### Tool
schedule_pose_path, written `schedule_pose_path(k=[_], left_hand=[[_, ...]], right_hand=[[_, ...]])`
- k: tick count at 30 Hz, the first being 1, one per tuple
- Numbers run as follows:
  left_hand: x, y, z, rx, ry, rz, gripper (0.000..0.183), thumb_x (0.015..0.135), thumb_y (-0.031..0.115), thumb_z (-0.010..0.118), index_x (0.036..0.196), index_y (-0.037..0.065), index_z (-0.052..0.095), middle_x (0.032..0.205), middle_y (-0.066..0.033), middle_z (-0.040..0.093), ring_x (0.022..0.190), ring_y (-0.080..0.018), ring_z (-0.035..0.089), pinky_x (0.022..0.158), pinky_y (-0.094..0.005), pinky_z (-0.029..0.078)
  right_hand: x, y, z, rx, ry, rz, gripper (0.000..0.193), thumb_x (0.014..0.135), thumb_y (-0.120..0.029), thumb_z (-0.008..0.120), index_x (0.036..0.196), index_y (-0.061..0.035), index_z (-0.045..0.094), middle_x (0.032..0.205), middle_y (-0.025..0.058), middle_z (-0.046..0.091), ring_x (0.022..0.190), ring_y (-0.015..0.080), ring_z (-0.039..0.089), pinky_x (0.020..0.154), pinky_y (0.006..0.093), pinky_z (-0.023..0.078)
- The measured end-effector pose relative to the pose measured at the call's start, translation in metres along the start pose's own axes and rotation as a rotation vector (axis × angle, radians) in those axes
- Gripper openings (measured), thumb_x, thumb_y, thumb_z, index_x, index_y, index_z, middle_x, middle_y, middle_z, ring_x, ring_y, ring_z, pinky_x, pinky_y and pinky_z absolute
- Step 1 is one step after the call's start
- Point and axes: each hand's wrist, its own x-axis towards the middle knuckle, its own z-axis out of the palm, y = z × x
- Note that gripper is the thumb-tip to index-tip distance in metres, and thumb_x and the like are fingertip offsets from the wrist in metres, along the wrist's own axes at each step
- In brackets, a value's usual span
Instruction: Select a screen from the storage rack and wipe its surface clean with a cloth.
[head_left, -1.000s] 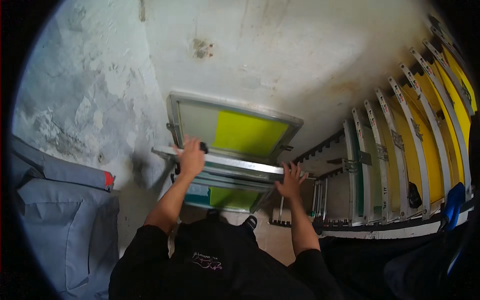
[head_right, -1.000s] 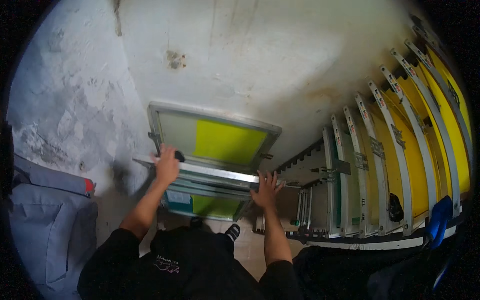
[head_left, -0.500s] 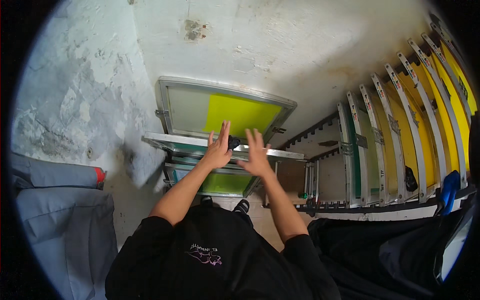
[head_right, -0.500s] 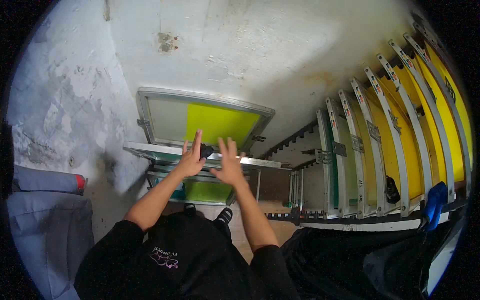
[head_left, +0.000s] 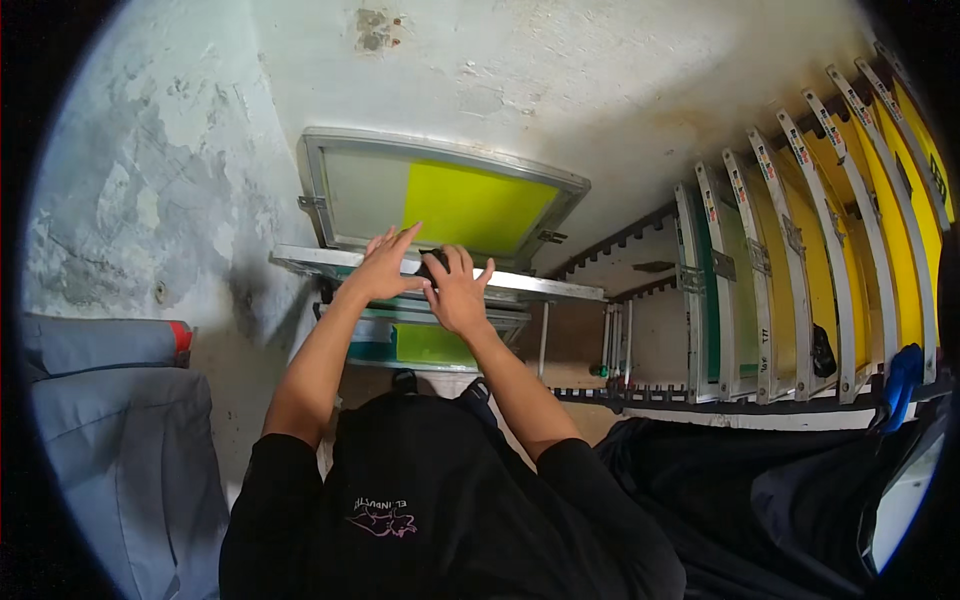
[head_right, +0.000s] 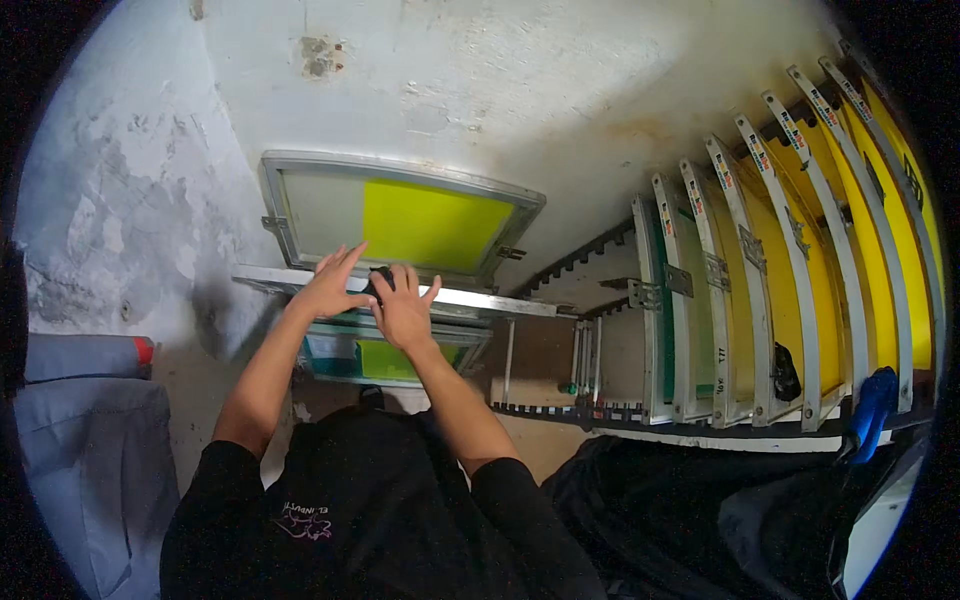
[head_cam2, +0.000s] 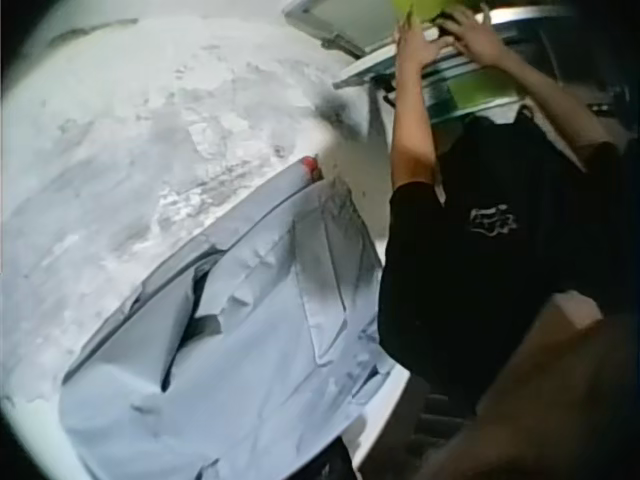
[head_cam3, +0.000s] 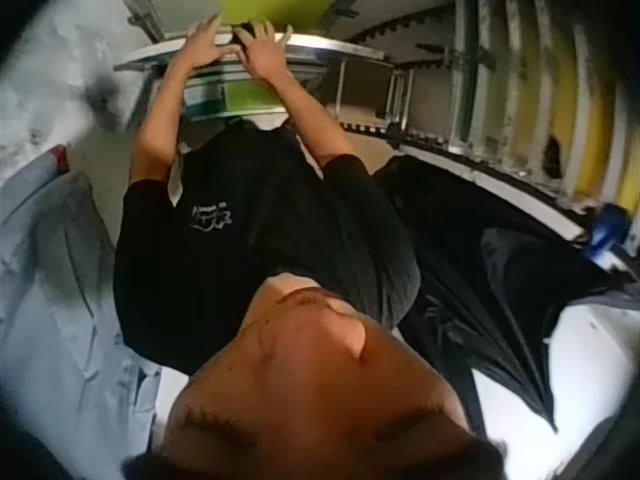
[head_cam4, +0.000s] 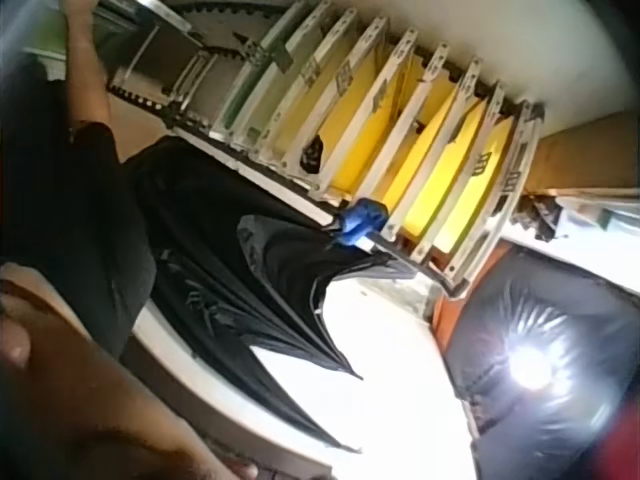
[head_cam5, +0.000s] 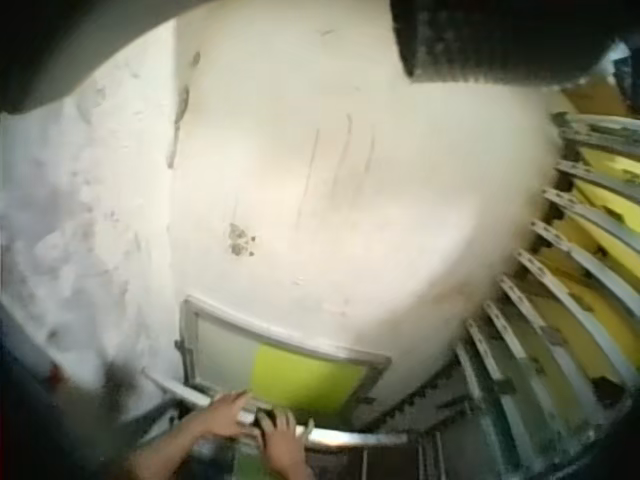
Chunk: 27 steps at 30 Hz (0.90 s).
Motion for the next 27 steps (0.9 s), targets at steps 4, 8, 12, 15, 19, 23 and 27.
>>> schedule_pose_path(k=[4, 8, 12, 15, 19, 23, 27], left_hand=[[0.006, 0.000, 0.006, 0.134, -0.042, -0.038, 0.101, 0.081, 0.046, 0.081, 0.162, 0.015, 0.030, 0.159, -0.0213, 0.043, 0.154, -0.0396, 0.030, 0.124, -0.0519, 0.018], [0.005, 0.006, 0.007, 0.178, -0.049, -0.032, 0.094, 0.082, 0.043, 0.079, 0.160, 0.016, 0.034, 0.159, -0.0189, 0.044, 0.153, -0.0386, 0.032, 0.123, -0.0524, 0.019], [0.002, 0.020, 0.010, 0.271, -0.056, -0.061, 0.088, 0.085, 0.041, 0.076, 0.159, 0.016, 0.036, 0.158, -0.0149, 0.046, 0.152, -0.0383, 0.032, 0.122, -0.0608, 0.016], [-0.001, 0.026, 0.011, 0.285, 0.000, -0.100, 0.086, 0.087, 0.041, 0.073, 0.160, 0.017, 0.035, 0.159, -0.0130, 0.046, 0.154, -0.0378, 0.030, 0.121, -0.0662, 0.011], [-0.002, 0.023, 0.011, 0.178, 0.123, -0.046, 0.082, 0.093, 0.049, 0.064, 0.162, 0.017, 0.032, 0.161, -0.0108, 0.044, 0.156, -0.0369, 0.026, 0.121, -0.0699, 0.000], [-0.002, 0.017, 0.017, 0.337, 0.097, 0.016, 0.081, 0.096, 0.065, 0.051, 0.161, 0.019, 0.035, 0.160, -0.0071, 0.046, 0.156, -0.0360, 0.026, 0.118, -0.0738, -0.006], [0.002, 0.015, 0.018, 0.324, 0.122, -0.024, 0.077, 0.095, 0.065, 0.055, 0.158, 0.024, 0.041, 0.157, -0.0020, 0.050, 0.155, -0.0343, 0.030, 0.115, -0.0780, -0.005]], right_hand=[[-0.039, 0.074, -0.034, -0.066, -0.020, 0.154, 0.060, 0.087, -0.024, 0.072, 0.144, -0.0223, 0.053, 0.154, 0.0094, 0.043, 0.152, 0.0333, 0.031, 0.112, 0.0823, 0.012], [-0.089, 0.180, -0.092, -0.099, -0.094, 0.475, 0.064, 0.093, -0.021, 0.065, 0.154, -0.0258, 0.045, 0.165, 0.0083, 0.033, 0.154, 0.0387, 0.024, 0.112, 0.0838, 0.009], [-0.105, 0.211, -0.097, -0.037, -0.069, 0.541, 0.065, 0.095, -0.019, 0.061, 0.157, -0.0210, 0.041, 0.167, 0.0135, 0.030, 0.156, 0.0407, 0.020, 0.115, 0.0800, 0.007], [-0.087, 0.171, -0.066, -0.124, -0.020, 0.604, 0.071, 0.092, -0.025, 0.062, 0.158, -0.0156, 0.039, 0.166, 0.0193, 0.029, 0.157, 0.0414, 0.018, 0.116, 0.0791, 0.010], [-0.044, 0.080, -0.032, -0.086, -0.070, 0.420, 0.083, 0.089, -0.034, 0.061, 0.162, -0.0100, 0.028, 0.167, 0.0232, 0.025, 0.158, 0.0435, 0.013, 0.115, 0.0803, 0.004], [0.001, -0.003, -0.012, 0.219, -0.119, 0.162, 0.094, 0.086, -0.035, 0.062, 0.165, -0.0073, 0.019, 0.166, 0.0280, 0.026, 0.157, 0.0445, 0.014, 0.115, 0.0784, -0.003], [0.020, -0.002, -0.017, 0.617, -0.226, 0.140, 0.101, 0.088, -0.035, 0.058, 0.167, -0.0105, 0.000, 0.166, 0.0285, 0.026, 0.158, 0.0405, 0.019, 0.116, 0.0729, -0.009]])
